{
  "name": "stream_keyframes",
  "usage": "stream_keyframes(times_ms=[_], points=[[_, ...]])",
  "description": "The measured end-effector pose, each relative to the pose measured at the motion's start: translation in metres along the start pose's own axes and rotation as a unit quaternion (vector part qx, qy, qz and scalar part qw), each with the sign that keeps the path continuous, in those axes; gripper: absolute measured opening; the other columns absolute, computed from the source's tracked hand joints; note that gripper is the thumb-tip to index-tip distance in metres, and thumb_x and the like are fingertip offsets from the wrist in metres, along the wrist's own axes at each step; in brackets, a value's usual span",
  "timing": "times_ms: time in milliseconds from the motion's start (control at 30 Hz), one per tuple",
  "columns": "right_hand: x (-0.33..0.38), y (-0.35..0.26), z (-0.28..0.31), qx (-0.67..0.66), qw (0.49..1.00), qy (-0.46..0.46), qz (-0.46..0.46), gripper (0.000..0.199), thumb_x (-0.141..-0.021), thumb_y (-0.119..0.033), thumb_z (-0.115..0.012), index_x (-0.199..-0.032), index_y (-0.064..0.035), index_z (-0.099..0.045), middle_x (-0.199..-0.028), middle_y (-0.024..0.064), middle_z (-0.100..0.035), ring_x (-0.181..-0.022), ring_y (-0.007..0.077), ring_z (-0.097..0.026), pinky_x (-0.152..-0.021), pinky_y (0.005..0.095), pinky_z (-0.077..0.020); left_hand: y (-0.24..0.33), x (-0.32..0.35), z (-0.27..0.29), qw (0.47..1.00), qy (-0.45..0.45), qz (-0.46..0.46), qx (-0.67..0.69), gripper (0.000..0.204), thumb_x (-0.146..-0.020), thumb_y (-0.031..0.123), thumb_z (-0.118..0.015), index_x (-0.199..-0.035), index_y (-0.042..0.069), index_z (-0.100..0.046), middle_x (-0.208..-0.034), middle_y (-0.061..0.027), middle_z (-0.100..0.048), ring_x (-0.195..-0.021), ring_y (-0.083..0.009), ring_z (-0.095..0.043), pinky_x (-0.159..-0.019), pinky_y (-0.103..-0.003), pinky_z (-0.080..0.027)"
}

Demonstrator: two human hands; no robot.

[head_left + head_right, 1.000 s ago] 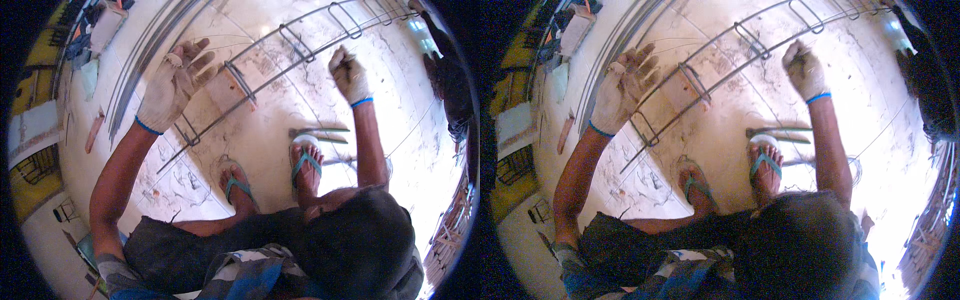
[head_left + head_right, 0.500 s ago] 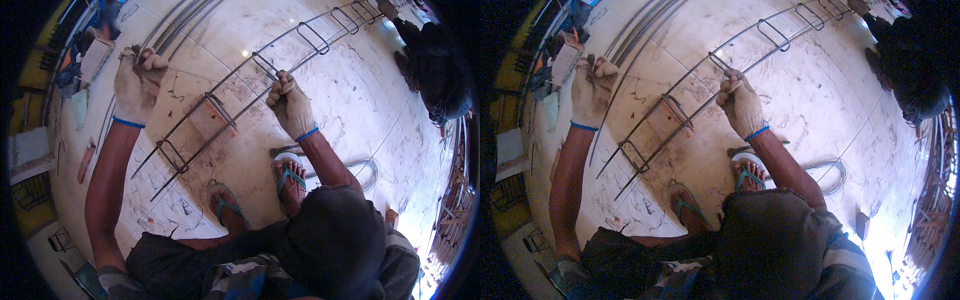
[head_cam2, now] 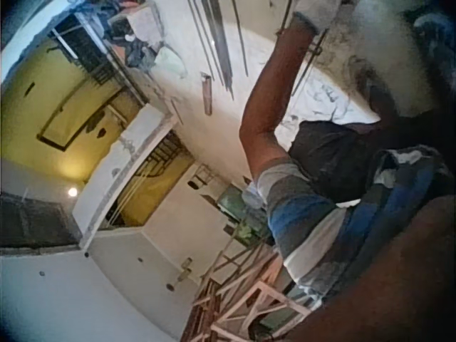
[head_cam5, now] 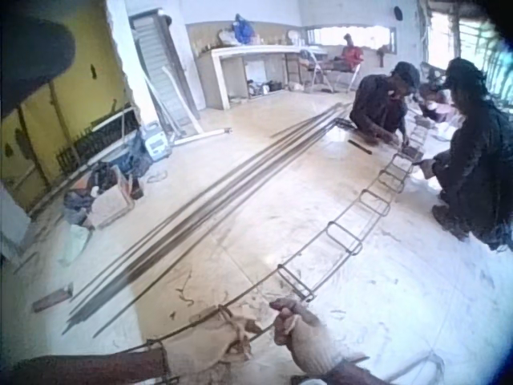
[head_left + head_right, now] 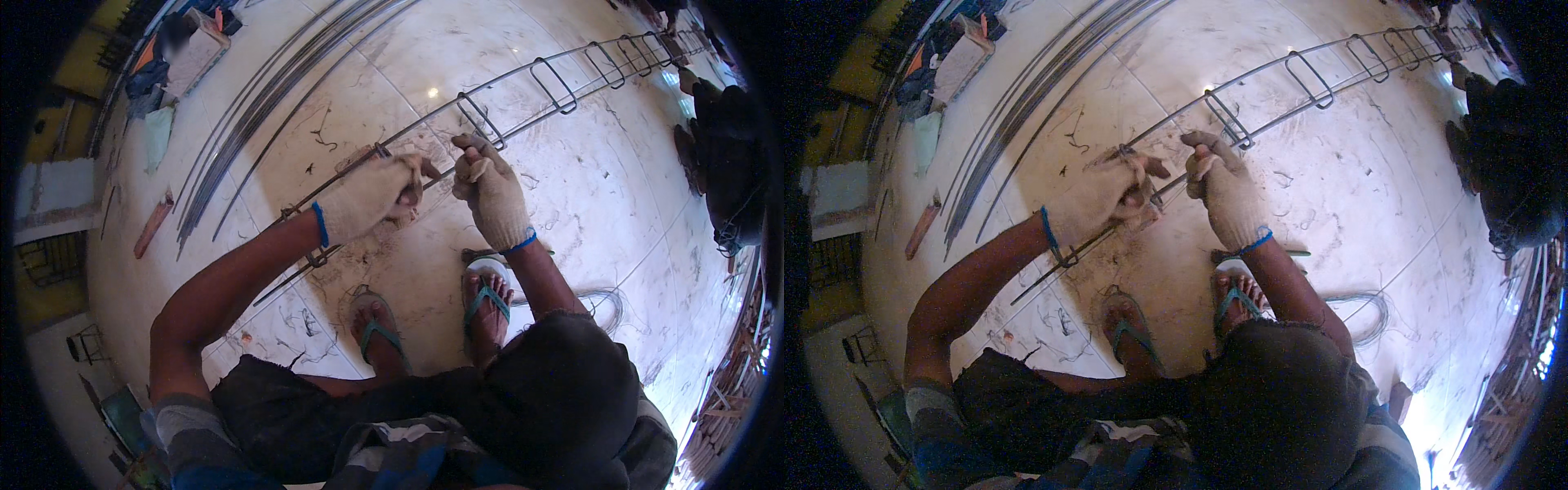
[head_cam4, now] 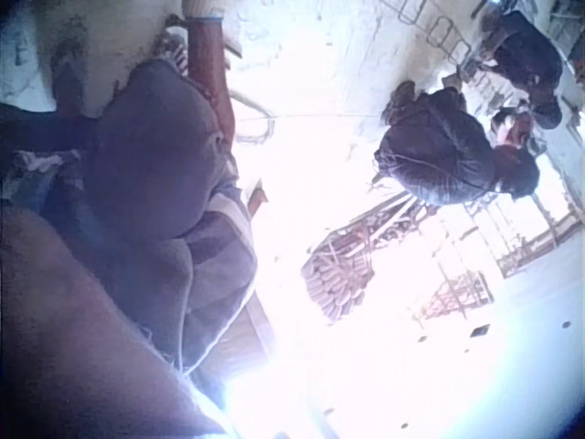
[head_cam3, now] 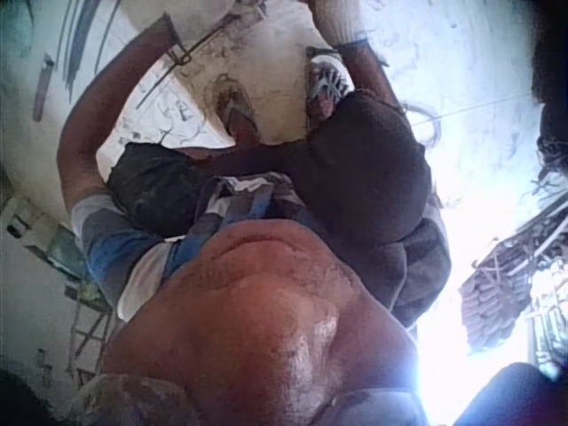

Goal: The person assembles a metal ladder-like frame on the floor, using pliers to bend and secure wire ties at each rung. They repeatedly pick up wire, wrap it around the frame, and twist it with pliers to fasten the joints.

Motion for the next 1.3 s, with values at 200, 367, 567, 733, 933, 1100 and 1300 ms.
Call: stream_keyframes(times_ms=[200, 367, 567, 733, 933, 1100, 1300], points=[[0.010, -0.004, -0.029, 0.175, 0.984, -0.045, -0.001, 0.047, -0.110, -0.034, -0.055, -0.143, -0.0008, -0.058, -0.078, -0.0056, -0.045, -0.068, 0.0056, -0.041, -0.062, 0.0232, -0.0357, -0.037, -0.001, -0.006, 0.994, 0.023, 0.071, -0.075, 0.032, -0.113, 0.031, -0.049, -0.128, 0.006, -0.063, -0.084, 0.0028, -0.056, -0.069, -0.0080, -0.048, -0.067, -0.026, -0.048], [0.008, 0.000, -0.029, 0.101, 0.995, -0.005, 0.026, 0.044, -0.108, -0.025, -0.053, -0.146, -0.0041, -0.057, -0.084, -0.0064, -0.049, -0.069, 0.0048, -0.044, -0.062, 0.0231, -0.0407, -0.046, 0.000, -0.013, 0.997, -0.021, 0.078, 0.002, 0.023, -0.112, 0.027, -0.052, -0.113, 0.006, -0.063, -0.084, 0.0018, -0.056, -0.070, -0.0092, -0.048, -0.062, -0.027, -0.040], [0.008, 0.007, -0.031, 0.064, 0.997, -0.031, 0.001, 0.054, -0.109, -0.037, -0.055, -0.151, -0.0040, -0.051, -0.086, -0.0057, -0.050, -0.067, 0.0034, -0.043, -0.059, 0.0212, -0.0369, -0.052, 0.003, -0.016, 0.993, -0.069, 0.097, -0.019, 0.025, -0.110, 0.029, -0.053, -0.107, 0.005, -0.062, -0.089, -0.0009, -0.058, -0.074, -0.0103, -0.051, -0.069, -0.029, -0.044], [0.013, 0.003, -0.032, 0.098, 0.994, -0.038, 0.001, 0.060, -0.110, -0.044, -0.054, -0.154, -0.0036, -0.048, -0.101, -0.0009, -0.060, -0.067, 0.0034, -0.044, -0.059, 0.0212, -0.0379, -0.052, 0.008, -0.012, 0.974, -0.090, 0.146, -0.146, 0.029, -0.110, 0.031, -0.053, -0.110, 0.003, -0.062, -0.097, -0.0026, -0.062, -0.079, -0.0109, -0.054, -0.075, -0.027, -0.048], [0.016, 0.005, -0.041, 0.124, 0.988, -0.083, 0.028, 0.063, -0.111, -0.046, -0.050, -0.154, -0.0005, -0.046, -0.115, 0.0052, -0.067, -0.070, 0.0045, -0.047, -0.063, 0.0204, -0.0406, -0.061, 0.014, -0.022, 0.976, -0.133, 0.166, -0.051, 0.036, -0.112, 0.031, -0.050, -0.120, -0.002, -0.065, -0.109, -0.0046, -0.062, -0.088, -0.0103, -0.054, -0.078, -0.027, -0.049], [0.015, 0.002, -0.041, 0.144, 0.985, -0.078, 0.059, 0.068, -0.110, -0.052, -0.049, -0.154, -0.0008, -0.047, -0.108, 0.0060, -0.067, -0.070, 0.0054, -0.048, -0.063, 0.0215, -0.0407, -0.075, 0.009, -0.021, 0.971, -0.160, 0.166, -0.062, 0.037, -0.113, 0.031, -0.049, -0.125, 0.000, -0.064, -0.098, -0.0011, -0.057, -0.081, -0.0088, -0.049, -0.073, -0.025, -0.046], [0.011, 0.007, -0.029, 0.195, 0.979, -0.060, 0.022, 0.060, -0.109, -0.055, -0.049, -0.140, -0.0043, -0.057, -0.097, 0.0050, -0.068, -0.069, 0.0071, -0.050, -0.061, 0.0235, -0.0405, -0.088, 0.015, -0.021, 0.964, -0.179, 0.143, -0.138, 0.040, -0.114, 0.034, -0.048, -0.131, 0.002, -0.065, -0.090, 0.0020, -0.053, -0.077, -0.0082, -0.046, -0.069, -0.025, -0.042]])
Point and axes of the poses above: each hand's wrist, its own x-axis away from the middle knuckle, its own z-axis out of the back of the hand, y = z × x, the point moved 7 cm from there along -x, towards the middle knuckle
